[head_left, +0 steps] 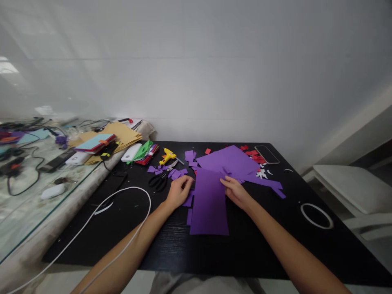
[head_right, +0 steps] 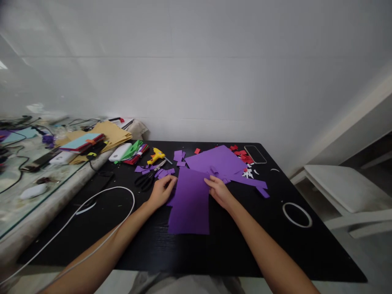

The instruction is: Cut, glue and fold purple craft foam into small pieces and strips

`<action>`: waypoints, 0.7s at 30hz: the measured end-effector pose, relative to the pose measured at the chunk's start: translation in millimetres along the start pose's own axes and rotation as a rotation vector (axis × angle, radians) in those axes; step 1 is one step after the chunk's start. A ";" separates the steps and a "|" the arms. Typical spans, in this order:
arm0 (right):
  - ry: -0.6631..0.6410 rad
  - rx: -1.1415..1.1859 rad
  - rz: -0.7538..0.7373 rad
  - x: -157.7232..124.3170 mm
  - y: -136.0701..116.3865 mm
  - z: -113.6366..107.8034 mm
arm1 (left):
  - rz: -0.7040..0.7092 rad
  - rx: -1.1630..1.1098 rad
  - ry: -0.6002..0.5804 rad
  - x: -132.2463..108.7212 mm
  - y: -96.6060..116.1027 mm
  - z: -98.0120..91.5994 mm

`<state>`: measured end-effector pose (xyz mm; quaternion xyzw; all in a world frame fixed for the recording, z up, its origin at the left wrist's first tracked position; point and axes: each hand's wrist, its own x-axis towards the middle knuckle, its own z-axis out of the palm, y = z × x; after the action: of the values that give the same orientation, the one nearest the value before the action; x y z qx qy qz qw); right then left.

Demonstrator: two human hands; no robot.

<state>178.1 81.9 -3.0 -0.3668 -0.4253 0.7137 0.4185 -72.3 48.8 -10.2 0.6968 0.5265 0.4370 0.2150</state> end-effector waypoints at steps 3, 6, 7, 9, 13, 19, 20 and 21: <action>0.034 -0.019 -0.019 3.3 8.7 -0.7 | 0.029 -0.045 -0.063 -2.7 8.3 -1.5; 0.082 -0.015 -0.026 3.8 12.7 -0.7 | 0.014 -0.098 -0.122 -5.5 14.8 -2.3; 0.100 -0.025 -0.026 3.6 13.6 -0.1 | 0.001 -0.115 -0.139 -6.4 15.7 -2.0; 0.138 -0.068 -0.033 2.7 15.0 1.8 | -0.033 -0.166 -0.173 -8.0 15.8 -0.4; 0.159 -0.143 -0.053 0.5 16.7 6.7 | -0.167 -0.405 -0.265 -10.1 12.9 6.0; 0.160 -0.239 -0.107 0.1 25.4 5.1 | -0.319 -0.614 -0.326 -9.1 13.9 12.2; 0.164 -0.269 -0.123 0.2 27.7 4.0 | -0.321 -0.636 -0.329 -9.3 14.7 12.3; 0.168 -0.297 -0.139 0.2 30.0 3.2 | -0.324 -0.661 -0.338 -9.8 15.7 12.3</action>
<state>166.6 72.5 -29.3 -0.4527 -0.5139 0.5794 0.4419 -54.1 36.2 -8.5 0.5604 0.4179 0.4225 0.5770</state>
